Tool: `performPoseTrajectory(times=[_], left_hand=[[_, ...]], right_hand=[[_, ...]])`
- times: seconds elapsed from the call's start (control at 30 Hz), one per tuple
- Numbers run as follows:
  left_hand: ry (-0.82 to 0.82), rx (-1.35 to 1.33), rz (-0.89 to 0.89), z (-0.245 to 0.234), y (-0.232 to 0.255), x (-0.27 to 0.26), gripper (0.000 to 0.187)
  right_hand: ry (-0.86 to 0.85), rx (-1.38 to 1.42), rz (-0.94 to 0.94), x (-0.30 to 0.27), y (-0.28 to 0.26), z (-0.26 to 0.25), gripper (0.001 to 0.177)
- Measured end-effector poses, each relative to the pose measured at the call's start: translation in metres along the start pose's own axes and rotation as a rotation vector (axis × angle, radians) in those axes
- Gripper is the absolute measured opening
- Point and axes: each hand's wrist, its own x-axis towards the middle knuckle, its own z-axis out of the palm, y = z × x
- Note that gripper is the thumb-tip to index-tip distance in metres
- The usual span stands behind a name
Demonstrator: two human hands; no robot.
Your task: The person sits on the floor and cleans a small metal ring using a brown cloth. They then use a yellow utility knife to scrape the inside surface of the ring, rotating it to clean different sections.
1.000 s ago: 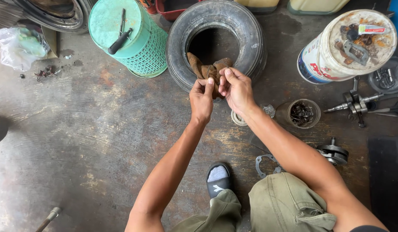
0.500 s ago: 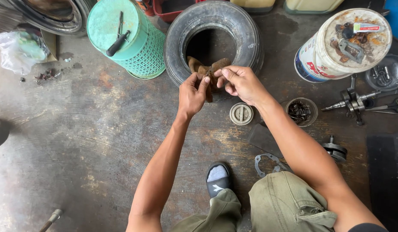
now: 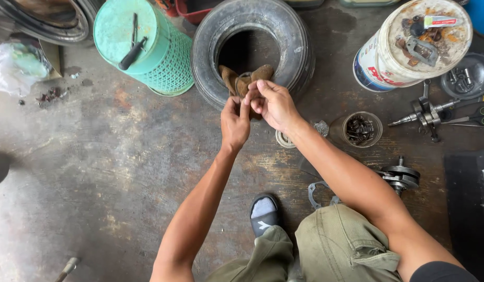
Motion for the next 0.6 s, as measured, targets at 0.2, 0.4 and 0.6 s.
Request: performPoseTrajectory(times=[0.2,0.4,0.6], left_hand=[[-0.073,0.145,0.058,-0.012,0.003,0.007,0.016],[-0.172,0.273,0.036,-0.016,0.015,0.009,0.012],[-0.054,-0.052,-0.063,-0.008,0.012,-0.001,0.016]], right_hand=[[0.0,-0.259,-0.029,0.001,-0.034,-0.017,0.024],[-0.209,-0.91,-0.412,-0.014,-0.078,0.005,0.014],[-0.165,-0.867,-0.295,-0.016,-0.059,-0.004,0.013]])
